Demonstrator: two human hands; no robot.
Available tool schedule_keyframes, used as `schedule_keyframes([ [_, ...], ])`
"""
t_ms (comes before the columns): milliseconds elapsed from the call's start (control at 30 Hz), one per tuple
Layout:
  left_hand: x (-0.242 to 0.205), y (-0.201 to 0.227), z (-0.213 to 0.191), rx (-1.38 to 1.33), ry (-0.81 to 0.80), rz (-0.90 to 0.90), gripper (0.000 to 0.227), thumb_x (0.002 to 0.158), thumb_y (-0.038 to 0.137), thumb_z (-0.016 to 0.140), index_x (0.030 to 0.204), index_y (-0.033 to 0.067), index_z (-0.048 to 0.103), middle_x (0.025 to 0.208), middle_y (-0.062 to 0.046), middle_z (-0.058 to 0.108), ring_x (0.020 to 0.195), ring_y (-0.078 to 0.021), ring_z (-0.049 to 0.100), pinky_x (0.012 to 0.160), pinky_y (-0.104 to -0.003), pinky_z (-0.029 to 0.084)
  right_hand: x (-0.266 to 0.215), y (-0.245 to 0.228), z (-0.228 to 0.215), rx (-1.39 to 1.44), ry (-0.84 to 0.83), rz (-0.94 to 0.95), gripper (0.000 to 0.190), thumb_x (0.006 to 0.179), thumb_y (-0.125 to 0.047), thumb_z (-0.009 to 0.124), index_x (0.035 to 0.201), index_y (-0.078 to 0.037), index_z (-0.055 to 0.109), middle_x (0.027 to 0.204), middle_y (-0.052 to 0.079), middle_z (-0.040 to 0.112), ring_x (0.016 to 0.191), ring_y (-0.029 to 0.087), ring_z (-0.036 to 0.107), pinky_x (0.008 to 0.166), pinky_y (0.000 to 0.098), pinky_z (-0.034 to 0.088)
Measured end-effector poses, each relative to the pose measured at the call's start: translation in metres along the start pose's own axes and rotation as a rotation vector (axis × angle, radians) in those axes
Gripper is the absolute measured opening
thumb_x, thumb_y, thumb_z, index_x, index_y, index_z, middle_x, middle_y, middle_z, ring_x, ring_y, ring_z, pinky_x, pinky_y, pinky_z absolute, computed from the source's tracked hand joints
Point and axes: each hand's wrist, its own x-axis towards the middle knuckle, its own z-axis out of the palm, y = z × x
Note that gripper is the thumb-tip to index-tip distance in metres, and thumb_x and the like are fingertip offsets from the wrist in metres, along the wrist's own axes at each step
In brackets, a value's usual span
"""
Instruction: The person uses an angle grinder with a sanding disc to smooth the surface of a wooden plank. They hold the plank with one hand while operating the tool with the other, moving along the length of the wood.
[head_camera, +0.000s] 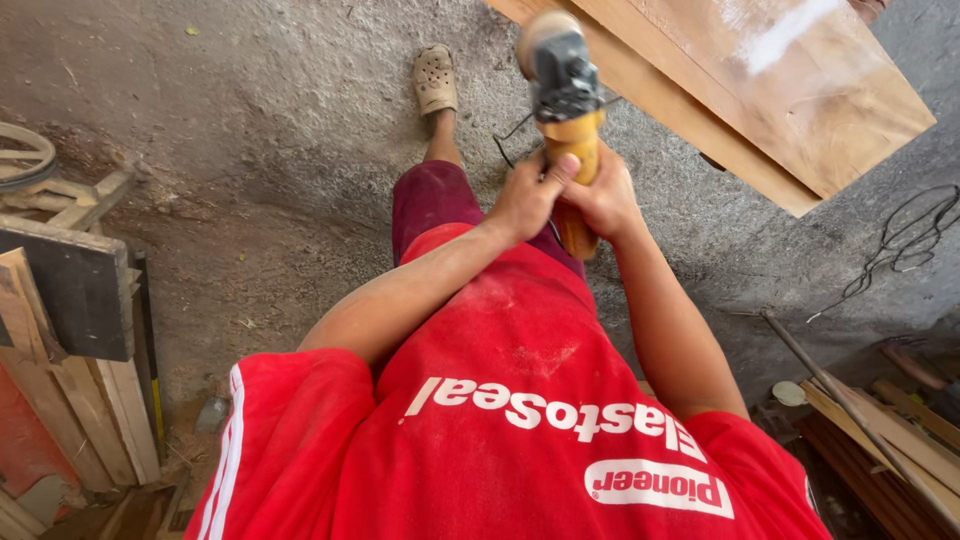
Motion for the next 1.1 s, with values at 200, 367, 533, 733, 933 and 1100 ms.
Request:
schedule_keyframes([
  [200, 0.005, -0.014, 0.05, 0.114, -0.168, -0.1, 0.075, 0.097, 0.064, 0.049, 0.132, -0.0008, 0.061, 0.111, -0.023, 0.074, 0.107, -0.035, 0.072, 0.095, -0.041, 0.052, -0.039, 0.051, -0.02, 0.269, 0.114, 0.018, 0.047, 0.084, -0.027, 0.075, 0.122, 0.0, 0.064, 0.107, 0.006, 0.071, 0.094, 0.015, 0.068, 0.084, 0.0326, 0.057],
  [367, 0.002, -0.004, 0.017, 0.158, -0.106, -0.162, 0.071, 0.096, 0.061, 0.053, 0.124, -0.0023, 0.068, 0.112, -0.02, 0.077, 0.106, -0.0282, 0.075, 0.095, -0.038, 0.056, -0.02, 0.038, -0.005, 0.14, 0.058, -0.032, 0.052, 0.083, -0.036, 0.076, 0.121, -0.002, 0.064, 0.104, 0.008, 0.073, 0.091, 0.017, 0.07, 0.081, 0.0351, 0.059],
  [533, 0.002, 0.02, -0.053, -0.281, -0.035, -0.06, 0.065, 0.101, 0.052, 0.057, 0.135, -0.0025, 0.051, 0.125, -0.015, 0.068, 0.115, -0.023, 0.067, 0.102, -0.036, 0.054, 0.034, -0.006, 0.029, -0.108, 0.009, 0.008, 0.064, 0.076, -0.051, 0.079, 0.117, -0.003, 0.064, 0.099, 0.015, 0.076, 0.089, 0.025, 0.077, 0.078, 0.0399, 0.06],
  [733, 0.004, 0.017, -0.017, -0.265, -0.068, -0.111, 0.071, 0.1, 0.058, 0.054, 0.134, -0.005, 0.06, 0.124, -0.015, 0.069, 0.115, -0.0231, 0.067, 0.102, -0.036, 0.054, 0.016, 0.01, 0.002, -0.009, 0.045, -0.094, 0.063, 0.078, -0.048, 0.082, 0.118, -0.002, 0.065, 0.1, 0.014, 0.076, 0.09, 0.024, 0.076, 0.079, 0.0395, 0.06],
  [933, 0.003, -0.039, 0.099, -0.161, -0.161, -0.124, 0.074, 0.099, 0.06, 0.055, 0.135, -0.0043, 0.061, 0.125, -0.016, 0.071, 0.115, -0.0238, 0.067, 0.102, -0.035, 0.053, -0.051, 0.102, -0.06, 0.236, 0.107, -0.082, 0.049, 0.082, -0.032, 0.081, 0.118, -0.003, 0.065, 0.102, 0.007, 0.073, 0.087, 0.015, 0.071, 0.078, 0.0329, 0.059],
  [1100, 0.004, -0.059, 0.15, 0.191, -0.217, -0.127, 0.076, 0.093, 0.068, 0.049, 0.126, 0.0037, 0.07, 0.115, -0.018, 0.077, 0.108, -0.0254, 0.074, 0.095, -0.037, 0.055, -0.081, 0.153, -0.083, 0.395, 0.149, -0.044, 0.038, 0.088, -0.024, 0.078, 0.116, -0.001, 0.065, 0.1, 0.005, 0.07, 0.086, 0.014, 0.068, 0.075, 0.0327, 0.057],
])
